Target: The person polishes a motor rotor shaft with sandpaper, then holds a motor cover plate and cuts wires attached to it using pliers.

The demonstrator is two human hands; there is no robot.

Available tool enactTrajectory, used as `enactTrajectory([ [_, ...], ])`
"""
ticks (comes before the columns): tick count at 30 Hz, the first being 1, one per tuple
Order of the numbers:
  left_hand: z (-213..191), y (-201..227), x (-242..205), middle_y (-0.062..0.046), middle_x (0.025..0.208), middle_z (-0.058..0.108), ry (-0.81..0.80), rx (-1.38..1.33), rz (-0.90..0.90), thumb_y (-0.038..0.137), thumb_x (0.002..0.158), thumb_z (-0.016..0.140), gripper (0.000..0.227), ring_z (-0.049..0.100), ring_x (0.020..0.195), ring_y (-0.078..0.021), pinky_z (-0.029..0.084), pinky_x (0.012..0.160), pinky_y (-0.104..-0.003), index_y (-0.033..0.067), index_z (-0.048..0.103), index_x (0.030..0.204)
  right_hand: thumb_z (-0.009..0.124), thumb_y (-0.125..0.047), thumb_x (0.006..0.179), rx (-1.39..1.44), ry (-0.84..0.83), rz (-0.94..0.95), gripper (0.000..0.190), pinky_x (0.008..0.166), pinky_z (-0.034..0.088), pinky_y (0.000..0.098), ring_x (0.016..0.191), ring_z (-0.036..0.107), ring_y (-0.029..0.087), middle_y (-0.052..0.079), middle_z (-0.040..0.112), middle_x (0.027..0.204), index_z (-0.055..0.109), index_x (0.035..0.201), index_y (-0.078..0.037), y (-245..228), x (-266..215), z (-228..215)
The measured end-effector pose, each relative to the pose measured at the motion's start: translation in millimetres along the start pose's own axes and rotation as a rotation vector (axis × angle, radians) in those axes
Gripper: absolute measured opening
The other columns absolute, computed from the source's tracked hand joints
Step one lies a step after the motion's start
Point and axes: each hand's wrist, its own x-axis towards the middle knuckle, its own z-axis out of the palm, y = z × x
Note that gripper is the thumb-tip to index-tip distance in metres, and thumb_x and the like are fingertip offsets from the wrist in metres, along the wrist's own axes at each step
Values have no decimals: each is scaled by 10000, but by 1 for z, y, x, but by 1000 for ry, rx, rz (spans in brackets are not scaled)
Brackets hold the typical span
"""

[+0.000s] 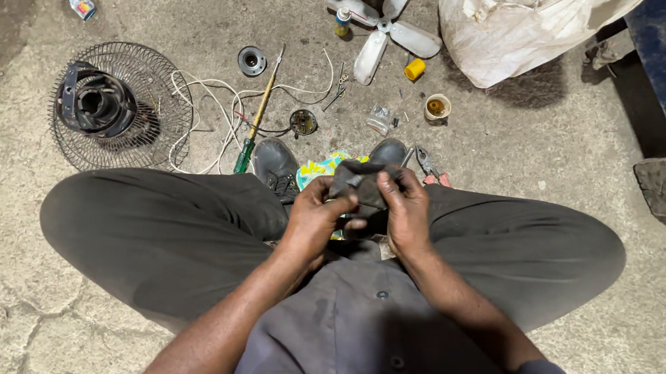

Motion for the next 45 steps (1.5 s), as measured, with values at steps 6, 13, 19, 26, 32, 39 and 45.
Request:
enactTrajectory([
  [6,-1,19,-10,-115,1021,708,-49,-83,-44,235,919,696,426,705,802,-187,628,642,-319,20,582,1269,690,-170,1032,-241,-8,-111,206,905,468,261,1026,571,106,24,603,1112,716,1108,19,-6,-1,1],
  [13,-6,0,18,-123,965,685,59,-134,-81,152,862,693,386,688,746,-226,626,653,-373,-35,570,1176,745,-175,994,-751,-78,-528,225,928,480,277,1062,580,152,82,590,1116,730,1091,27,-6,-2,3],
  [19,-42,-15,11,-97,1052,764,-129,372,130,-41,824,667,361,715,889,-181,585,776,-285,14,683,1180,705,-215,996,-226,-19,114,217,800,516,252,877,615,84,31,704,994,743,1056,-10,11,10,-9],
  [26,-40,15,-9,-267,1364,577,-220,867,1022,-13,724,827,191,534,1259,-351,456,1002,-417,17,745,894,702,-167,936,68,-242,754,193,825,576,345,911,705,165,78,711,1009,683,1061,-20,11,7,-13],
  [32,-36,4,-1,-192,969,634,115,588,305,4,849,871,335,561,820,-167,489,736,-345,-42,673,1116,634,-273,990,-340,-296,339,306,906,540,288,1035,681,137,51,741,1091,724,1138,-20,25,6,-15],
  [39,-35,-9,11,-123,997,739,38,294,271,45,823,794,566,712,895,-165,589,719,-275,-53,518,1307,782,-213,909,-627,-395,30,235,838,522,303,930,638,121,43,693,957,725,989,0,9,-2,-3],
  [45,-34,-33,7,-187,1103,667,90,493,371,40,785,877,720,670,967,-172,576,791,-286,-75,425,1334,772,-147,942,-669,-254,-164,165,813,498,268,888,630,115,38,668,906,735,948,14,25,-7,-5],
])
